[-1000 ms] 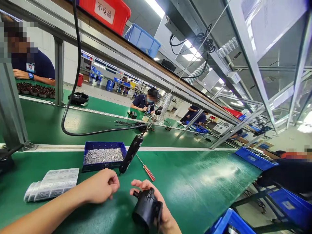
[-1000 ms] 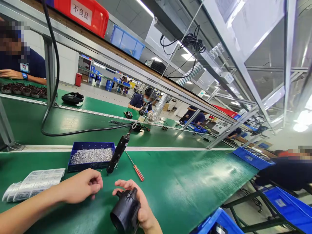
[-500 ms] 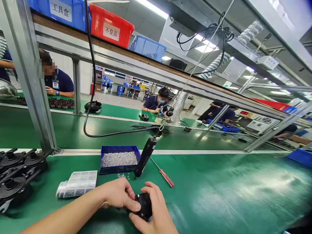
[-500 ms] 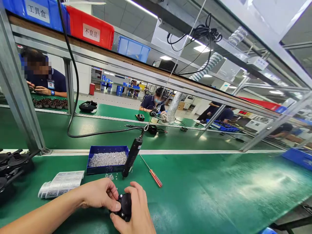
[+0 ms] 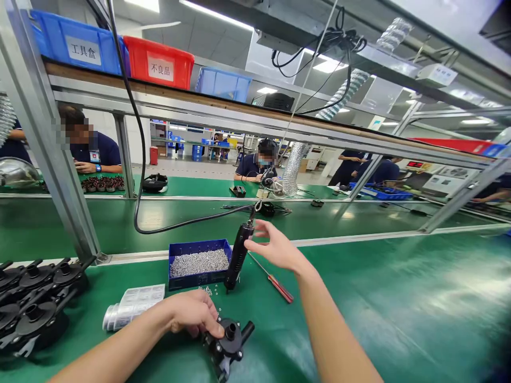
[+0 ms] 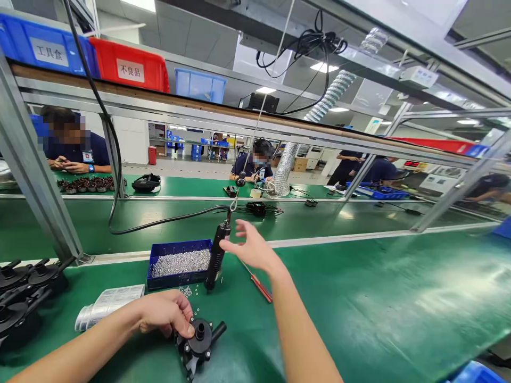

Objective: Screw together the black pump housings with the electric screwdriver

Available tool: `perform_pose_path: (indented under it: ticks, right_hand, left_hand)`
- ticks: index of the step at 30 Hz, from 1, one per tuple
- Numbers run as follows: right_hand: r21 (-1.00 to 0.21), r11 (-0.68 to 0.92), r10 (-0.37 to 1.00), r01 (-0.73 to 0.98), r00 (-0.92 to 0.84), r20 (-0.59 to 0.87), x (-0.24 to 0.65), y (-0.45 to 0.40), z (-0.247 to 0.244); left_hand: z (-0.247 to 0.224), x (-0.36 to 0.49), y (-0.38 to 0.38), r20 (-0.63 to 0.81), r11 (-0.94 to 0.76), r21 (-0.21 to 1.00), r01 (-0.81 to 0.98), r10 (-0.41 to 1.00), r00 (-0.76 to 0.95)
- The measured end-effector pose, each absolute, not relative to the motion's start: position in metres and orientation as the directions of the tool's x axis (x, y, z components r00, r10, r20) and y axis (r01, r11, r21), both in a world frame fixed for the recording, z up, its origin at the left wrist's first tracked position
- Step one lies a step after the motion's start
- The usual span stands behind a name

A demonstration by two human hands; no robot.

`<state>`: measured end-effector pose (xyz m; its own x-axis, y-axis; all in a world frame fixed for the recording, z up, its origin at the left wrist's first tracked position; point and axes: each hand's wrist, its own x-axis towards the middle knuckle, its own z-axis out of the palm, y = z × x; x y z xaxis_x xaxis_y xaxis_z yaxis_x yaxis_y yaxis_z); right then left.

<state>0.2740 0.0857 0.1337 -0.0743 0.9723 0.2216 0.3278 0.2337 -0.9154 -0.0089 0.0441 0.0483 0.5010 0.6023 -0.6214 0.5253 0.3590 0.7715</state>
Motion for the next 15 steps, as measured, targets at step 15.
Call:
perform_pose_path:
  ticks: [15]
  right_hand:
    - [-0.829, 0.365, 0.849, -0.423, -0.214, 0.483, 0.180, 0.049, 0.144]
  left_hand:
    - [0.053, -0.010, 0.044, -0.676, 0.428, 0.733, 0.529, 0.540, 0.501]
